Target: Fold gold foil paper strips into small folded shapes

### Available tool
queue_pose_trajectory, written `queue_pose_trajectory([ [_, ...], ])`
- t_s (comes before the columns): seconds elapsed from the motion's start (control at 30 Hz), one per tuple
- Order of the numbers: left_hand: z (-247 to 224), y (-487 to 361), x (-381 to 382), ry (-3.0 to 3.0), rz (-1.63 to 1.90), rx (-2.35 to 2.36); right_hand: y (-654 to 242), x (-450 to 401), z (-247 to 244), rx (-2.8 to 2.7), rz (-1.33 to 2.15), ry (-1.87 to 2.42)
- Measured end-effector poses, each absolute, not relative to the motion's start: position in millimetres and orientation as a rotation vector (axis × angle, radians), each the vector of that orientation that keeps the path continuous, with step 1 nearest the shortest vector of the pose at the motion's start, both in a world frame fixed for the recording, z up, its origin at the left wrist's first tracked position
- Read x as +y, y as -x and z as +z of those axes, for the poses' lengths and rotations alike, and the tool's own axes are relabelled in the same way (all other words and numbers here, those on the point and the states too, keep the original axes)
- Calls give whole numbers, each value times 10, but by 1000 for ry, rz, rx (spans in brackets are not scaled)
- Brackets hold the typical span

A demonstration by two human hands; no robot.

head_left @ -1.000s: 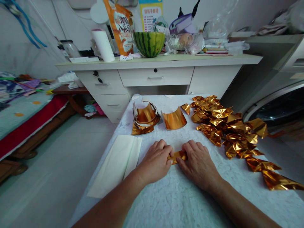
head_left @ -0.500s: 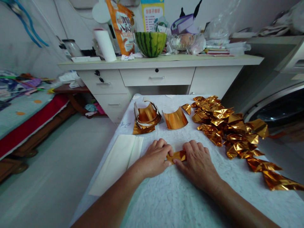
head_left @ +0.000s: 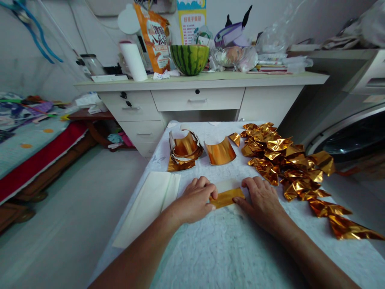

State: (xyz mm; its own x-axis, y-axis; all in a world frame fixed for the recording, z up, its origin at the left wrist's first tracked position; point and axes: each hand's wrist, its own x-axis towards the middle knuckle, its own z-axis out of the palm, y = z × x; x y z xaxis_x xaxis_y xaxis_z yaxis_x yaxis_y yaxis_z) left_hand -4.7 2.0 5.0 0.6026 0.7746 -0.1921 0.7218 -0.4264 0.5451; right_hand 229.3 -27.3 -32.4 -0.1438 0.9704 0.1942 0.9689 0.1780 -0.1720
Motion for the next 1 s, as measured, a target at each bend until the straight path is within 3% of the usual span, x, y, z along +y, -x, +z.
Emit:
queue_pose_trajectory([
  [0.5, 41, 51, 17, -2227, 157, 1148, -2474, -204, -281, -2130, 236, 1737],
  [0.77, 53, 57, 15, -2265, 156, 1143, -2338, -312, 6, -2286, 361, 1366],
  [1.0, 50, 49, -14, -2285, 187, 1163, -2329, -308, 0, -2292, 341, 1384],
])
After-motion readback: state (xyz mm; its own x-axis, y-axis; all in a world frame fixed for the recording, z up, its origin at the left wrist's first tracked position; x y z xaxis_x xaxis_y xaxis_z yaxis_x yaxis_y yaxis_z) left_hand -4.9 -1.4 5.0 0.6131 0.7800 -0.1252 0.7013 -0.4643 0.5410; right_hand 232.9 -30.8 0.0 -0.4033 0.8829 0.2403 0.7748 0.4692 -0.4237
